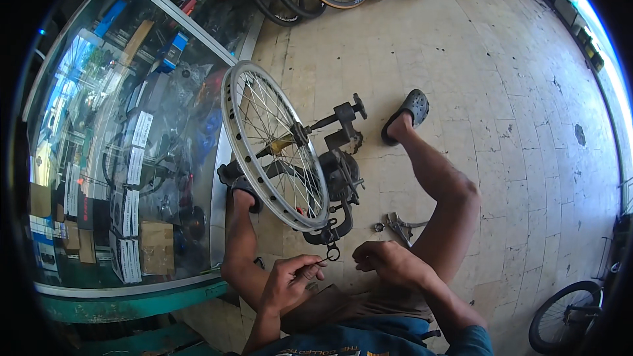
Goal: The recorder is truing a bicycle wheel by adjusting the spoke tension with a spoke wrench while the wheel is mounted on a truing stand.
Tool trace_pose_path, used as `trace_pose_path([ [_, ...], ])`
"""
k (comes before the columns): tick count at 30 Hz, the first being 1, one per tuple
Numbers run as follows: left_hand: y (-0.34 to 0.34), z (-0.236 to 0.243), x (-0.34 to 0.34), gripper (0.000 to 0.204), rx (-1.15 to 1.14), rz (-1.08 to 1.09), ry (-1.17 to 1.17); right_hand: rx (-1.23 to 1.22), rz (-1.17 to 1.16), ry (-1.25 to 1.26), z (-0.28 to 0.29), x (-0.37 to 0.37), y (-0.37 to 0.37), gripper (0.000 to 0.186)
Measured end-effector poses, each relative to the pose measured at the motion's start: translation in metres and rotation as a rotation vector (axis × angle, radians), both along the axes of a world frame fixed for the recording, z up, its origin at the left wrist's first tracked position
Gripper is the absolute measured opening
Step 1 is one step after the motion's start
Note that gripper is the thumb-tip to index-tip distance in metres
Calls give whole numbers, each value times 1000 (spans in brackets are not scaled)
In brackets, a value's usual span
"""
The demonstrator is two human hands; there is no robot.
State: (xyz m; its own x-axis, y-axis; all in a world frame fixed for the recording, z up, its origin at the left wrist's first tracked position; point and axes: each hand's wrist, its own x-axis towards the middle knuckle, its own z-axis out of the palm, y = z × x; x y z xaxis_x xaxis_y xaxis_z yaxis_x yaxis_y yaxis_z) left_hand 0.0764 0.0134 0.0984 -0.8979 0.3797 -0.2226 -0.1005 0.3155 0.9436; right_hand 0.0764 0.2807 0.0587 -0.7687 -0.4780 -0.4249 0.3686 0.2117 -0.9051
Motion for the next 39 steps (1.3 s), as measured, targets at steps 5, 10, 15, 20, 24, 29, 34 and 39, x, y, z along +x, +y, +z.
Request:
trace_pose_path([
  [5, 6, 0, -1, 19, -68, -11, -63, -338, -175, -110, 6, -5, -11, 14],
  [10, 1, 4, -4, 19, -217, -53, 33, -425, -241, -127, 17, -17, -19, 8],
  [15, 0, 8, -7, 17, -245, 4, 22, -564, -321, -115, 3, -18, -24, 8],
  [20, 2, 13, -7, 16, -239, 0, 132, -491, -350, -9, 9, -20, -32, 5],
  [24, -1, 15, -7, 15, -228, 18, 143, -469, -355, 14, 16, -20, -39, 6],
  [29, -5, 18, -6, 15, -239, 50, 120, -421, -357, 54, 20, -25, -39, 6],
  [34, -8, 18, -8, 16, -242, 50, 162, -358, -319, 136, 19, -28, -43, 5],
  [39, -9, 21, -2, 16, -257, 58, 250, -226, -305, 154, 28, -17, -47, 6],
])
